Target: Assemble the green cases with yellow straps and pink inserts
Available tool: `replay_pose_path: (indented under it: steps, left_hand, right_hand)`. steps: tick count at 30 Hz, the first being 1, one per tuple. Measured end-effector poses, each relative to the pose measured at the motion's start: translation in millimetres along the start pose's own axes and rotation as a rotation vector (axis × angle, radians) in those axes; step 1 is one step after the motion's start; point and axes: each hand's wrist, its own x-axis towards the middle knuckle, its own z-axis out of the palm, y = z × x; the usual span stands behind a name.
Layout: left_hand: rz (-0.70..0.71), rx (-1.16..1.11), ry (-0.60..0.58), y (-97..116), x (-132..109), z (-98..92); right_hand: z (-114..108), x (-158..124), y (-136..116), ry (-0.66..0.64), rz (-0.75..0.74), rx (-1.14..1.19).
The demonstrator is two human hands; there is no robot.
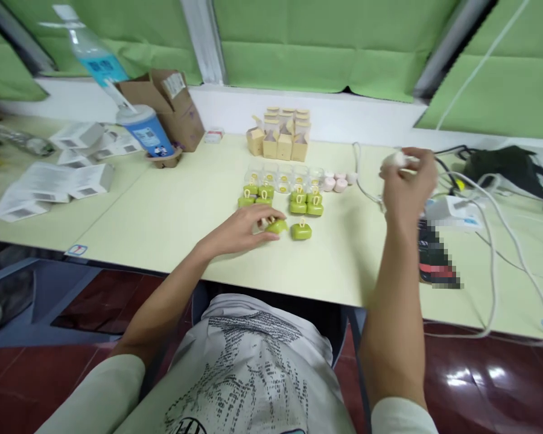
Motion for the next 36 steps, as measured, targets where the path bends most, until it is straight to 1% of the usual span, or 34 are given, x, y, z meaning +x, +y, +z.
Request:
replay_pose_path:
  steps: [1, 2, 3, 4, 5, 6, 8, 10, 12, 14, 17, 19, 26, 29, 32, 36]
  left_hand:
    - [0.021, -0.158, 0.068, -2, 1, -2.2]
    - [0.046, -0.305, 0.123, -5, 1, -4.4]
    - [0.067, -0.427, 0.163, -6, 2, -6.2]
    - [0.081, -0.515, 0.191, -7, 2, -7.7]
    - [0.089, -0.574, 0.21, -8, 2, -8.8]
    - [0.09, -0.611, 0.225, -8, 2, -9.7]
    - [0.085, -0.636, 0.248, -6, 1, -10.9]
    - [0.076, -0.63, 0.265, -4, 0, -11.8]
    - [0.064, -0.629, 0.26, -1, 0, -12.1]
    - [0.072, -0.648, 0.248, 2, -1, -11.7]
    - [0.1, -0.666, 0.24, 6, 0, -9.9]
    - [0.095, -0.66, 0.244, 7, -1, -8.6]
    - [0.088, -0.662, 0.267, 6, -1, -6.1]
    - [0.067, -0.655, 0.28, 5, 1, -4.3]
    - [0.074, -0.638, 0.29, 4, 2, -3.2]
    - [0.105, -0.615, 0.3, 4, 2, -4.0]
  right_hand:
    - [-6, -8, -14, -0.033, 0.01, 0.142]
    - [-11, -20, -30, -0.138, -0.013, 0.263]
    - [-16, -35, -46, -0.273, -0.027, 0.361]
    - [-20, -51, -63, -0.436, -0.022, 0.433]
    - [-23, -69, -78, -0.568, -0.011, 0.473]
    - [-25, -85, -93, -0.661, -0.004, 0.501]
    - [-25, -111, -117, -0.692, -0.038, 0.531]
    - [-24, -126, -133, -0.752, -0.045, 0.545]
    - [-25, -131, -142, -0.842, -0.066, 0.568]
    - [-28, -131, -146, -0.904, -0.098, 0.584]
    - [-31, -127, -144, -0.929, -0.144, 0.535]
    - [-32, -125, -142, -0.934, -0.182, 0.473]
    - [-30, -124, -142, -0.892, -0.334, 0.404]
    - [-29, -125, -142, -0.883, -0.337, 0.358]
    - [-28, -125, -143, -0.874, -0.353, 0.322]
    - [-24, -130, -144, -0.814, -0.362, 0.347]
